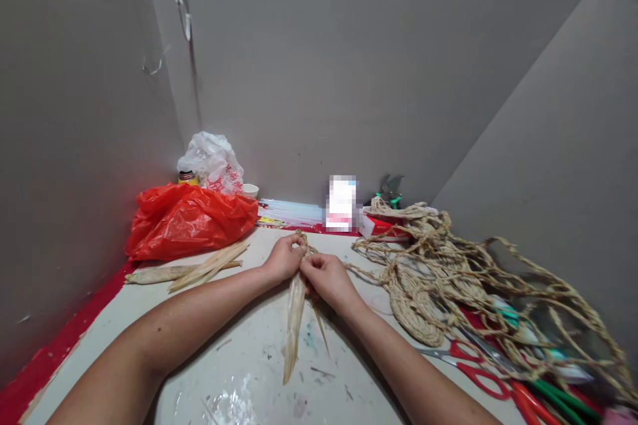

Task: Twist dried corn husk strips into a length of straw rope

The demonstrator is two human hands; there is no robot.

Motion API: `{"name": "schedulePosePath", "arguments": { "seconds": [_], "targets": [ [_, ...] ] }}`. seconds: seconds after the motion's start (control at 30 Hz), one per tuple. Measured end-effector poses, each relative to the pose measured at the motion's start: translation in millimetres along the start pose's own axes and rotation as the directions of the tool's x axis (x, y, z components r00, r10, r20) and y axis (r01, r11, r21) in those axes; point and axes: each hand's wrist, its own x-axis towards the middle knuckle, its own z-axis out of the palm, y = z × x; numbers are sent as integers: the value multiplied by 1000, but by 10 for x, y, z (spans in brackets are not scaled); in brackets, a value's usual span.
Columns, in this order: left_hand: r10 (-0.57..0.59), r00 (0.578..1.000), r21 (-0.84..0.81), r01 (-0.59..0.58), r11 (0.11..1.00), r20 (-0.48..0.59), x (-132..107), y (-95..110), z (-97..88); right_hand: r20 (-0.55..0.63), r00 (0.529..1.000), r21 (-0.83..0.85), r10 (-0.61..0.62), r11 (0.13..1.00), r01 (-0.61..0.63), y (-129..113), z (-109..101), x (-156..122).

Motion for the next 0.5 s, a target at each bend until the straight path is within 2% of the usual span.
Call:
{"name": "schedulePosePath", "arguments": {
  "seconds": [0.07, 0.17, 0.33, 0.4, 0.5],
  "targets": [
    [6, 1000, -5, -6, 1000, 4, 5, -21, 3, 17, 1000, 17, 7, 1000, -8, 11, 6, 4],
    [-16, 1000, -22, 16, 1000, -3, 5, -30, 4, -5, 998, -40, -68, 997, 68, 65, -4, 30],
    [-140, 990, -95, 139, 986, -4, -5, 19, -4, -192, 952, -260, -240, 948, 187, 161, -188, 102],
    [-174, 985, -109, 173, 979, -1, -12, 46, -7, -307, 911, -203, -276, 954, 221, 141, -326, 116],
    [-188, 982, -112, 188, 976, 10, -23, 78, -12, -463, 865, 83, -195, 962, 261, 27, -559, 122]
  ]
}}
